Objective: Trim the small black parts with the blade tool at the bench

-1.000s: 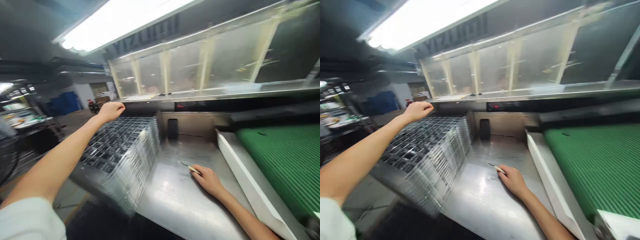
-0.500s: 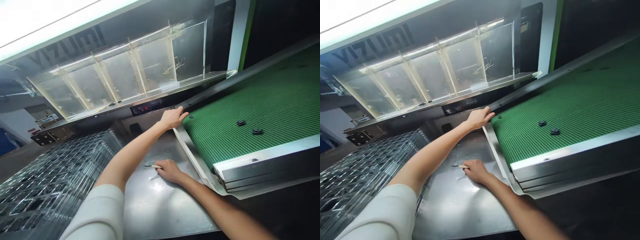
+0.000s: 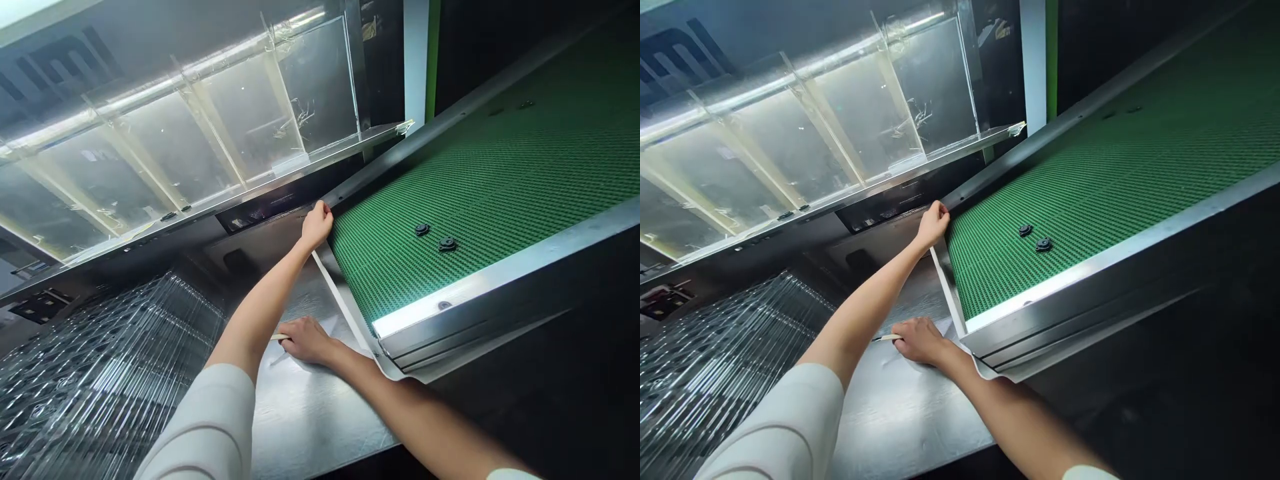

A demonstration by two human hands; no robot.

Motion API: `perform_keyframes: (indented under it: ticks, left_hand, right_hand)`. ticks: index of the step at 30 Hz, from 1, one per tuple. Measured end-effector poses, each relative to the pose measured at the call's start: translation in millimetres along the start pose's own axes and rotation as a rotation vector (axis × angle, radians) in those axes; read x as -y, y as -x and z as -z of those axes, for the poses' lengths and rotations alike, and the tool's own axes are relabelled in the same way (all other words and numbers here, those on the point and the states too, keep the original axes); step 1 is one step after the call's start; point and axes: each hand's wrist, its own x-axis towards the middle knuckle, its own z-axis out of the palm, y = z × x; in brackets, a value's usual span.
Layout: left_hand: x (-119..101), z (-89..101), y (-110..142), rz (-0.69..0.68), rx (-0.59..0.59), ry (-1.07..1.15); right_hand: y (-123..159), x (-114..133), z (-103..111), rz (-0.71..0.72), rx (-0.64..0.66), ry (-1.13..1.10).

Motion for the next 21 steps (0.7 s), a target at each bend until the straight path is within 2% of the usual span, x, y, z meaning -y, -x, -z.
perform_keyframes:
  ticks: [2,4,9,16,21]
  left_hand:
    - [5,-3.4,-8,0.08,-0.034,0.005]
    - [6,-8.4,-13,0.127,0.0,-0.006]
    - [2,-19.2,-15,0.129,0.072,0.019]
    - [11,-15.7,-14,0.188,0.006,0.384]
    - [3,-10.3,-10,0.329,-0.055,0.777]
  right_hand:
    - [0,0,0,0.005,0.007,0.006]
    - [0,0,0,0.009,0.007,0.019]
    - [1,0,0,0.017,-0.001,0.045]
    - [3,2,5,0.036,-0.003,0.053]
    - [3,2,5,0.047,-0.009,0.071]
